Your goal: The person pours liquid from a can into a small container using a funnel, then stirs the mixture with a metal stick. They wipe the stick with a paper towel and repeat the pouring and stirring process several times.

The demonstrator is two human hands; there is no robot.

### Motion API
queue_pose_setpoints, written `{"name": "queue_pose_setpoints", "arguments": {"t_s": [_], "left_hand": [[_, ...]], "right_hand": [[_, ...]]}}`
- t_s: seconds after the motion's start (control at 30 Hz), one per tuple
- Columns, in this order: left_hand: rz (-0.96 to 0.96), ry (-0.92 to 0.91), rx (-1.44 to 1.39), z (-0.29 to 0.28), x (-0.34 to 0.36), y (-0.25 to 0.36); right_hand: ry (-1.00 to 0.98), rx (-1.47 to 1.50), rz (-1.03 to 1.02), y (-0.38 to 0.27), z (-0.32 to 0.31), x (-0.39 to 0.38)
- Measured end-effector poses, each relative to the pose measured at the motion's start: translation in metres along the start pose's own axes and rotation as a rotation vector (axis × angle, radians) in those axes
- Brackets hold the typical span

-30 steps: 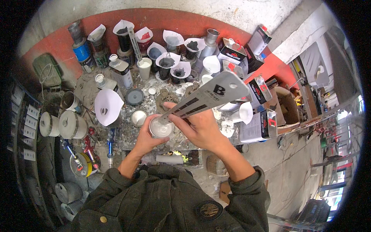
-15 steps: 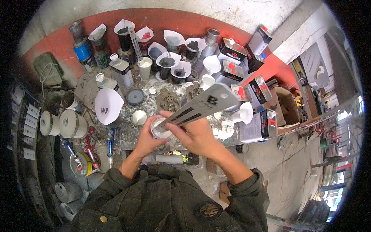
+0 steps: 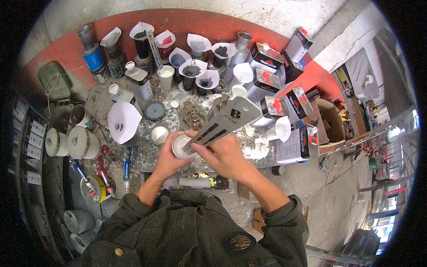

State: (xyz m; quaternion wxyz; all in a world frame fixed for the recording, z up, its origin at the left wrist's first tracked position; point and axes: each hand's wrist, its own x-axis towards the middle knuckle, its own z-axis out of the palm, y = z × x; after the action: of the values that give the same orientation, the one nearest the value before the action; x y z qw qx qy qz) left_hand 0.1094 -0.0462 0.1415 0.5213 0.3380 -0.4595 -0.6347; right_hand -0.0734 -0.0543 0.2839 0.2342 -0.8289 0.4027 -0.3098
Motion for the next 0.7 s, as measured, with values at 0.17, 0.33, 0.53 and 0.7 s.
{"name": "queue_pose_setpoints", "arguments": {"t_s": [0.17, 0.33, 0.53, 0.7], "left_hand": [[0.021, -0.005, 0.046, 0.000, 0.000, -0.010], [0.038, -0.005, 0.068, 0.002, -0.001, -0.010], [0.061, -0.010, 0.048, 0.002, 0.002, -0.011], [0.015, -0.018, 0.050, 0.003, 0.000, -0.013]], "right_hand": [[0.063, -0.002, -0.006, -0.012, -0.008, 0.005], [0.111, -0.057, 0.024, -0.006, -0.021, 0.011], [-0.013, -0.087, 0.164, 0.003, -0.009, -0.003], [0.064, 0.036, 0.041, 0.000, 0.000, -0.007]]}}
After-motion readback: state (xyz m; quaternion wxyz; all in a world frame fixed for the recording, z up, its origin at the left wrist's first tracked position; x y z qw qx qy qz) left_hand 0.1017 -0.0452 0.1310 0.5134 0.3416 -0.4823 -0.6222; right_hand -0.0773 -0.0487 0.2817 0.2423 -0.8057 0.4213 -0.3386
